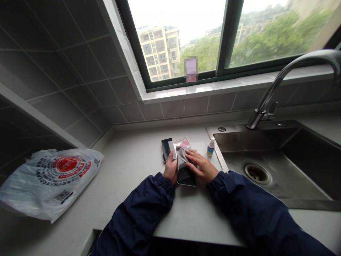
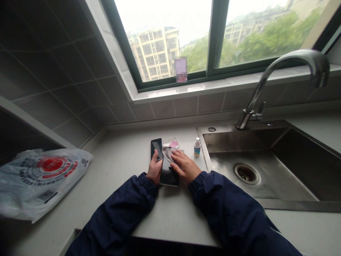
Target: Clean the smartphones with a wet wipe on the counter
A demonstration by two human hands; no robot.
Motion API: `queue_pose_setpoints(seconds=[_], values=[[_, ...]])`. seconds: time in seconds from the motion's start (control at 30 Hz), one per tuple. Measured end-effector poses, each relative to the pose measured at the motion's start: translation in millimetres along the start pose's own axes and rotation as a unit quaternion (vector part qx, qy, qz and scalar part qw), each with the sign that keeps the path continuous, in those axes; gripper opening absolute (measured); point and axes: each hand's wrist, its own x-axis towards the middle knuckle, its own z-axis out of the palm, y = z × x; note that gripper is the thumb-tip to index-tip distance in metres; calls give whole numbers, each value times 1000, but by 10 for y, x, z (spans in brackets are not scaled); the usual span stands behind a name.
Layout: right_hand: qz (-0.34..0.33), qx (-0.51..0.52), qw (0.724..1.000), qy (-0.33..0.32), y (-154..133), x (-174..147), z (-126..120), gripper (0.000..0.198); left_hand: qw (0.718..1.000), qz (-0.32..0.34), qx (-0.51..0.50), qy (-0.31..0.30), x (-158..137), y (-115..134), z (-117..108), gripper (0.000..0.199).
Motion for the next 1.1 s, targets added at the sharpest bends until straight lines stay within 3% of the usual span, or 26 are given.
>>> queue_pose_setpoints(seconds=[0.37,0.6,0.8,0.97,1.1], values=[[20,-14,999,-34,-110,-1,-35,48,1000,14,-10,24,7,-13,4,82],[12,-13,990,-143,-338,-13,-69,56,995,61,-20,79,10,-40,15,85],[-7,25,994,-109,-444,-10,-117,48,988,93,-43,112,-15,2,35,87],[-35,37,996,-71,-488,-12,-135,37,995,82,-34,50,-43,67,-22,97],[-63,40,995,-70,-525,-11,-152,32,996,66,-26,45,-57,118,-69,105]])
